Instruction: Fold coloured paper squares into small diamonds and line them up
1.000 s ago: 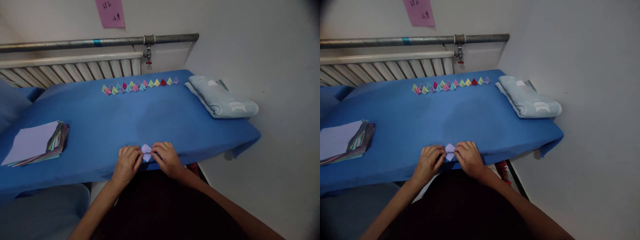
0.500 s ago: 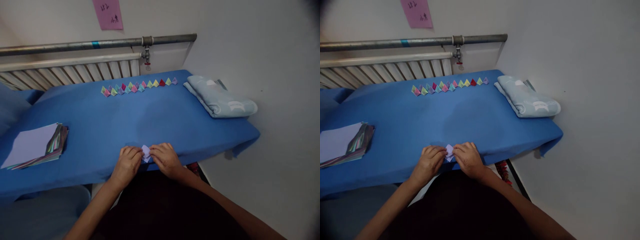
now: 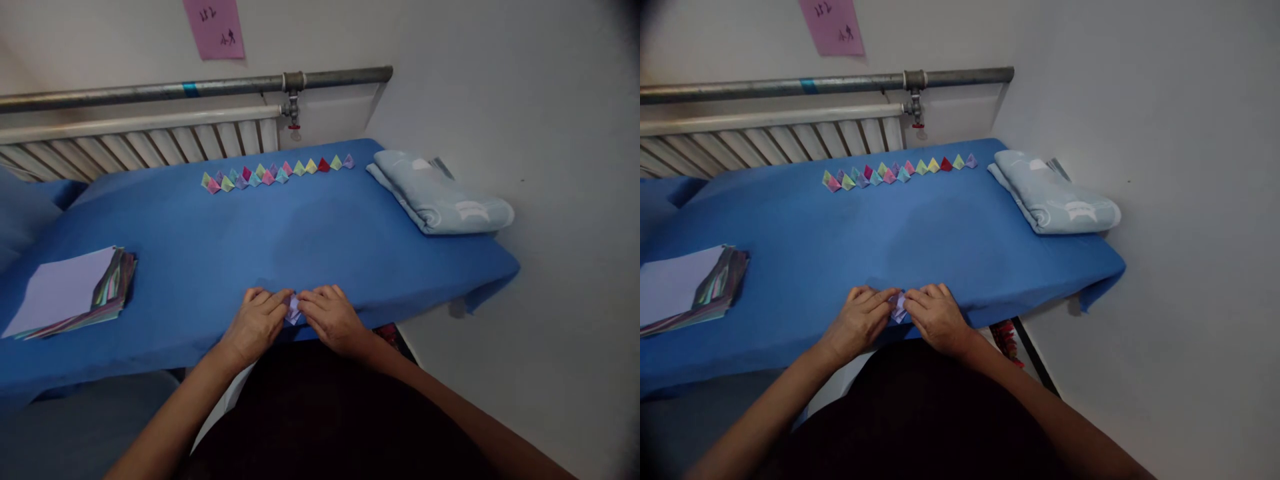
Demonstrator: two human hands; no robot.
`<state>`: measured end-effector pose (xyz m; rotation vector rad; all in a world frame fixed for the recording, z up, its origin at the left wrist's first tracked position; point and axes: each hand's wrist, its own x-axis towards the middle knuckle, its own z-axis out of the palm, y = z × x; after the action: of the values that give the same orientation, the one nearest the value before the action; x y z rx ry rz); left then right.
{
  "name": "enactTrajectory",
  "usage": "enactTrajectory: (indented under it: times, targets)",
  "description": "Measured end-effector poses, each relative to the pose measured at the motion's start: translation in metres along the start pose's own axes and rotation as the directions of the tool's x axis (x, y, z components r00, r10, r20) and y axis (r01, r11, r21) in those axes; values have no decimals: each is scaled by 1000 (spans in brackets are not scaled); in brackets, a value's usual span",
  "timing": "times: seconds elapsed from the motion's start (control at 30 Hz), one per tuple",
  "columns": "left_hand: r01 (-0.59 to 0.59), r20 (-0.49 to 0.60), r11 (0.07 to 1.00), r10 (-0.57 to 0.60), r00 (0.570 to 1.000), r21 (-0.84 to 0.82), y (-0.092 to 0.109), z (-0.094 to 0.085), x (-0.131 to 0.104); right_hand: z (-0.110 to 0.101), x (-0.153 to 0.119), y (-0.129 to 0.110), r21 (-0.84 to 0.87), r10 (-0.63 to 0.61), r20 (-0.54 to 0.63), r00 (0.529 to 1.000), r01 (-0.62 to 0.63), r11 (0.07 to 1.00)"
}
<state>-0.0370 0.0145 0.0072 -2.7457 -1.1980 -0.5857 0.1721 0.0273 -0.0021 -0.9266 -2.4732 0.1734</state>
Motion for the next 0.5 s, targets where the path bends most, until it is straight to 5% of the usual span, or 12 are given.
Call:
enactTrajectory:
  times: [0.2, 0.5]
  targets:
    - [-68, 59, 997, 70, 996, -37, -7, -1, 3, 1, 0, 1, 11, 6, 1, 1000, -6, 1000]
    - [-33, 4, 997, 34, 999, -64, -4, 0, 1, 8, -2, 3, 69, 79, -99, 992, -72, 995]
